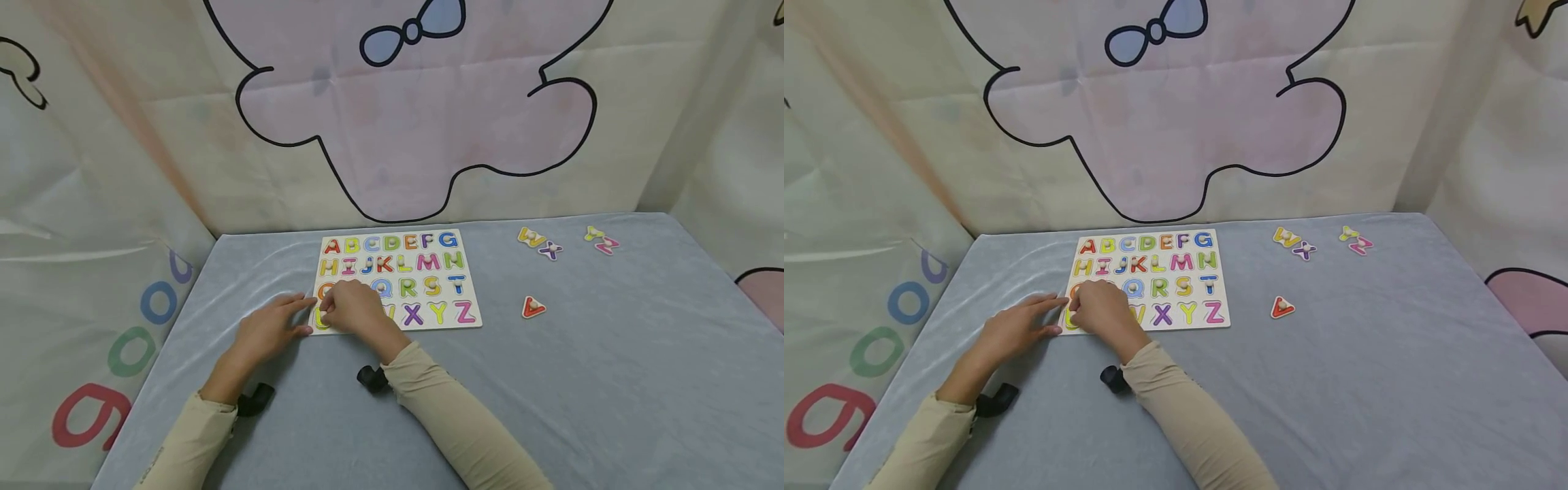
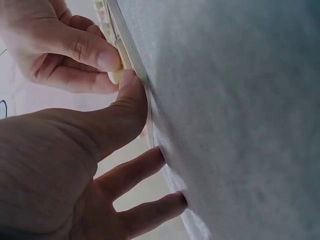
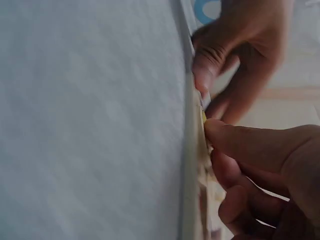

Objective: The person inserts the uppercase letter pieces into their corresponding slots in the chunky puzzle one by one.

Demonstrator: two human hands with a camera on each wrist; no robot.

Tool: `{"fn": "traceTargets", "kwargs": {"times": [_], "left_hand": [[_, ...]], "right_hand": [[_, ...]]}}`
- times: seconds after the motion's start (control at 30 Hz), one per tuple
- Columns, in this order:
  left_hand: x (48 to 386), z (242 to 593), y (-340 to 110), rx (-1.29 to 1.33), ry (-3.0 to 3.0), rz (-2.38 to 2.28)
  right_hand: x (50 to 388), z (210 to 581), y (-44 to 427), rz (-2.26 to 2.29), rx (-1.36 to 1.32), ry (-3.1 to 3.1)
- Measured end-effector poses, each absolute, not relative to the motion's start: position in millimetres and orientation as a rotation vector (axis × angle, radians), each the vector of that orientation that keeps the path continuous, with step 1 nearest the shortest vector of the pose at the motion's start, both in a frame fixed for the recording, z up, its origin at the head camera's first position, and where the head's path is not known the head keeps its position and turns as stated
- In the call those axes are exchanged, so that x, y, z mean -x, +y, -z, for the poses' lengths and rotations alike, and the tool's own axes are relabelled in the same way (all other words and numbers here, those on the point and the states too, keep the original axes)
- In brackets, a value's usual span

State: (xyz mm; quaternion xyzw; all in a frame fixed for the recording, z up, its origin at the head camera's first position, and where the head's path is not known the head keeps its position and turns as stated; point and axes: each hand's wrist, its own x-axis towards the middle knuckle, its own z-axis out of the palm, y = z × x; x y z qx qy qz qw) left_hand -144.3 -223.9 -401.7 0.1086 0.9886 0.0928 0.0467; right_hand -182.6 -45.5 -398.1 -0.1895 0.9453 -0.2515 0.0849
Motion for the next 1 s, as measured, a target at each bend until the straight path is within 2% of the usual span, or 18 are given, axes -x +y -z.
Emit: {"fn": "traceTargets", "kwargs": {"times": [0.3, 0.47, 0.7, 1.0], "left_hand": [[145.4, 399.9, -223.5, -0.352, 3.052, -0.272], [144.8, 399.6, -223.7, -0.318, 3.038, -0.268], [144.5, 396.9, -222.2, -0.269, 3.025, -0.224], [143.1, 401.4, -219.4, -0.261, 3.009, -0.239]], "right_hand": [[183.5, 399.3, -49.6, 0.742, 0.597, 2.793], [182.3, 385.7, -24.9, 0.787, 0.699, 2.708], [191.0, 360.8, 78.3, 0.844, 0.570, 2.757], [199.1, 375.4, 216.3, 0.820, 0.412, 2.702]]}}
